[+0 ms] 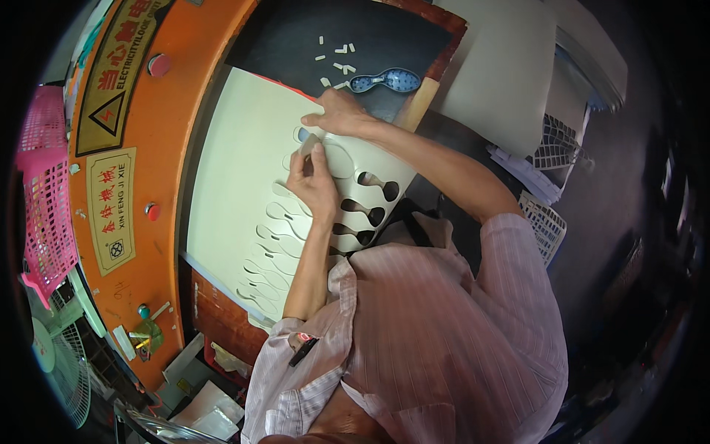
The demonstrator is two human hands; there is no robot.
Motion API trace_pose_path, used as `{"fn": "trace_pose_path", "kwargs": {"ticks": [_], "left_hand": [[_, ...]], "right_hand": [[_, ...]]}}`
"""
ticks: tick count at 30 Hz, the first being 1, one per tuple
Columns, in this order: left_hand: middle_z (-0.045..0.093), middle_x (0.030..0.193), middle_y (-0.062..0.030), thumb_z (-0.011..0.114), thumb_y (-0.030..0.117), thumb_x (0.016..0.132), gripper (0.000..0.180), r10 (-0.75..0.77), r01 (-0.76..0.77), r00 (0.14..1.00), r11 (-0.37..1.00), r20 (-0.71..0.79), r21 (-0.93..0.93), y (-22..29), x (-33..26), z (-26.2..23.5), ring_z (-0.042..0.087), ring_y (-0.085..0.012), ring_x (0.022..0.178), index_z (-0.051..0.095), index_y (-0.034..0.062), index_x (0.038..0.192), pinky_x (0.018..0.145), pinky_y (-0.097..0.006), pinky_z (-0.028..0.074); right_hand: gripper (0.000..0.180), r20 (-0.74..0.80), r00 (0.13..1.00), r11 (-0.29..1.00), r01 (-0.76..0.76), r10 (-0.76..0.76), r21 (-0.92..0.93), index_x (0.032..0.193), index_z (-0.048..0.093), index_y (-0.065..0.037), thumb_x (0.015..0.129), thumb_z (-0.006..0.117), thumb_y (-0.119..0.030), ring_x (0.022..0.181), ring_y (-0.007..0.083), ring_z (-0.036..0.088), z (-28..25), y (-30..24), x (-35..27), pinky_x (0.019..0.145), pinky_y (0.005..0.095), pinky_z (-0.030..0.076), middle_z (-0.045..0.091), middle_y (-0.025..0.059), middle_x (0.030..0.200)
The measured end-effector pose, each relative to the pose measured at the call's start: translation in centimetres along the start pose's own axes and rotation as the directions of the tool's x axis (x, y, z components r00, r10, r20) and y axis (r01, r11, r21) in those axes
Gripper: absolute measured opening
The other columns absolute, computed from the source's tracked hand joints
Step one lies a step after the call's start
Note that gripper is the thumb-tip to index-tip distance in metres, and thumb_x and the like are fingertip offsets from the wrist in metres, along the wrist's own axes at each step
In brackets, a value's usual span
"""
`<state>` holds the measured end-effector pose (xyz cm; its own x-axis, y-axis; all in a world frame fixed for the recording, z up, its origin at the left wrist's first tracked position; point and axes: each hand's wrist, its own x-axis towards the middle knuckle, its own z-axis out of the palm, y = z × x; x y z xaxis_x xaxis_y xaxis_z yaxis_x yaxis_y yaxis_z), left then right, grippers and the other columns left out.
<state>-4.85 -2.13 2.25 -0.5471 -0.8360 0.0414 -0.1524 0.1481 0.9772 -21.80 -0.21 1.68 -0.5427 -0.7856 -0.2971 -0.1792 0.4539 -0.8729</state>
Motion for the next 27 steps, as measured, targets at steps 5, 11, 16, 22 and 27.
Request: {"fn": "trace_pose_path", "kwargs": {"ticks": [5,11,16,22,27], "left_hand": [[0.073,0.108,-0.0078,0.064,0.022,0.108,0.034,-0.141,0.151,0.988,0.969,0.063,-0.194,0.8,0.2,0.3,0.063,-0.0098,0.097,0.069,-0.0070,0.124,0.087,-0.028,0.052],[0.075,0.106,-0.0164,0.070,0.004,0.097,0.017,0.211,-0.237,0.952,0.967,0.223,0.097,2.4,-2.4,0.3,0.070,-0.0298,0.100,0.077,-0.0003,0.112,0.095,-0.038,0.053],[0.075,0.109,-0.0161,0.068,-0.001,0.096,0.015,0.387,-0.452,0.849,0.884,0.360,0.118,2.6,-3.7,-0.8,0.070,-0.0295,0.104,0.076,-0.0009,0.109,0.097,-0.038,0.053],[0.075,0.111,-0.0106,0.061,0.012,0.105,0.021,0.055,-0.038,0.952,0.997,0.300,-0.064,2.4,-1.5,-2.1,0.067,-0.0186,0.100,0.073,-0.0027,0.115,0.095,-0.033,0.051],[0.073,0.097,-0.0023,0.056,0.021,0.110,0.027,-0.089,0.158,0.972,0.931,0.218,-0.328,2.6,-0.2,-0.3,0.055,-0.0053,0.083,0.071,-0.0005,0.113,0.077,-0.025,0.047]], "right_hand": [[0.045,-0.024,1.000,1.000,0.012,-0.012,-0.009,0.109,0.078,0.006,0.090,0.078,-0.035,0.083,0.0272,0.075,0.2,0.0,-0.3,0.079,0.0397,0.056,0.076,0.0216,0.084],[0.044,-0.060,0.994,0.989,0.087,-0.095,-0.118,0.099,0.078,0.004,0.086,0.079,-0.037,0.088,0.0419,0.074,0.7,0.9,0.1,0.082,0.0471,0.057,0.074,0.0278,0.088],[0.046,-0.105,0.986,0.988,0.121,-0.130,-0.095,0.093,0.076,0.008,0.085,0.079,-0.038,0.085,0.0446,0.074,1.6,1.4,0.2,0.079,0.0504,0.056,0.071,0.0301,0.081],[0.049,-0.140,0.976,0.984,0.158,-0.169,-0.086,0.094,0.076,0.008,0.088,0.075,-0.040,0.078,0.0412,0.074,1.2,0.9,-0.6,0.077,0.0480,0.057,0.070,0.0279,0.075],[0.050,-0.071,0.988,0.988,0.133,-0.139,-0.082,0.096,0.076,0.008,0.091,0.073,-0.041,0.073,0.0366,0.073,0.5,0.7,-0.8,0.075,0.0453,0.057,0.069,0.0251,0.070]]}}
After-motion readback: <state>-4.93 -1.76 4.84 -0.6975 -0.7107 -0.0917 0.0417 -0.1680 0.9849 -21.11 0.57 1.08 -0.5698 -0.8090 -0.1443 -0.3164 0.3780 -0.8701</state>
